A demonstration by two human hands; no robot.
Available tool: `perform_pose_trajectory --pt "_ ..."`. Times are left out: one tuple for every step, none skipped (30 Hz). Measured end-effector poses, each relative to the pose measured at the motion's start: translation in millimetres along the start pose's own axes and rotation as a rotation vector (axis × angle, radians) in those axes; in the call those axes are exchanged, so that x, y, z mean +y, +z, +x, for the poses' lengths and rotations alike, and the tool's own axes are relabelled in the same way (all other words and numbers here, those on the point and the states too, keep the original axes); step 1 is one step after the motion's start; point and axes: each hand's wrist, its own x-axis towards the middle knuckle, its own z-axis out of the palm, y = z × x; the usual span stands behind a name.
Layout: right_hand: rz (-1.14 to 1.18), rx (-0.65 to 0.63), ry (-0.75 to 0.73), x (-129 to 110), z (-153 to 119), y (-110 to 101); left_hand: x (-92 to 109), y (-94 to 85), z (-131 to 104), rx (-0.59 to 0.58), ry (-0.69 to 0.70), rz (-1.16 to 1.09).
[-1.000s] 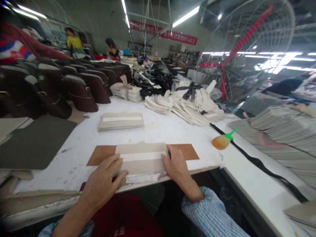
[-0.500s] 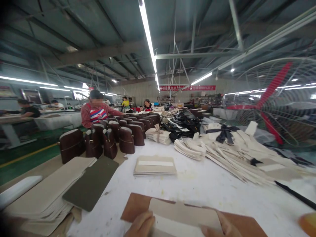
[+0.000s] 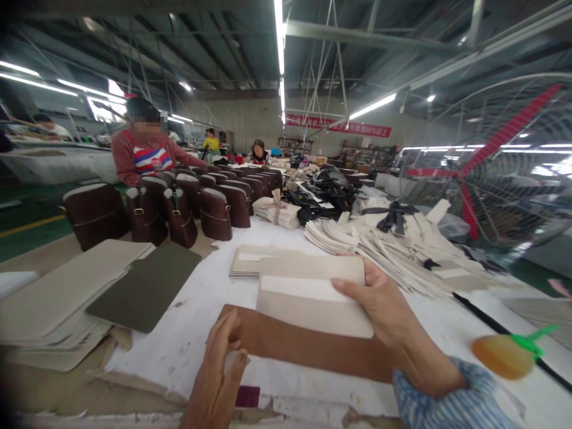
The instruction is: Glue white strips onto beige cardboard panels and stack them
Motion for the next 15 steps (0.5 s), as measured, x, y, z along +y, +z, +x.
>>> perform_pose_trajectory --pt "0.017 -0.015 -0.044 -4.0 13.3 6.5 0.7 0.0 -0.4 -0.004 0.005 0.014" --pt "0.04 -0.037 -0.087 -6.1 28.4 13.3 1.7 -0.2 -0.5 -0.005 0.016 0.038" --pt "0.065 -0.062 -0.129 -5.9 45.0 20.1 3.1 -0.7 -0.3 -0.007 0.03 0.066" --pt "0.088 -0.088 -0.163 -3.3 63.0 27.1 4.7 -1.4 0.1 -0.012 0.043 0.091" --pt "0.103 -0.106 -0.184 1.7 81.6 33.9 6.4 -2.3 0.7 -0.022 0.056 0.108" --pt "0.107 -0.11 -0.184 9.1 100.3 40.6 7.9 -3.1 1.3 -0.036 0.07 0.118" --pt "0.094 -0.11 -0.158 18.3 118.3 46.8 9.1 -3.8 2.0 -0.046 0.082 0.128" --pt "0.062 -0.1 -0.117 28.7 134.9 52.5 9.8 -4.3 2.5 -0.058 0.092 0.137" --pt "0.027 -0.092 -0.079 39.8 149.7 57.3 10.0 -4.5 2.9 -0.062 0.104 0.148" --pt "-0.011 -0.085 -0.042 50.7 162.4 61.2 9.6 -4.5 3.2 -0.066 0.118 0.159" --pt "-0.049 -0.078 -0.012 60.9 172.8 64.1 8.8 -4.3 3.3 -0.072 0.131 0.173" --pt "-0.084 -0.075 0.01 69.8 181.0 65.9 7.8 -4.0 3.4 -0.079 0.137 0.185" --pt "-0.119 -0.074 0.028 77.1 187.5 66.6 6.8 -3.7 3.3 -0.088 0.144 0.194" --pt "-0.152 -0.077 0.041 82.8 192.5 66.5 6.0 -3.5 3.2 -0.097 0.15 0.198" --pt "-0.184 -0.084 0.049 86.7 196.7 65.8 5.4 -3.3 3.1 -0.105 0.158 0.2"
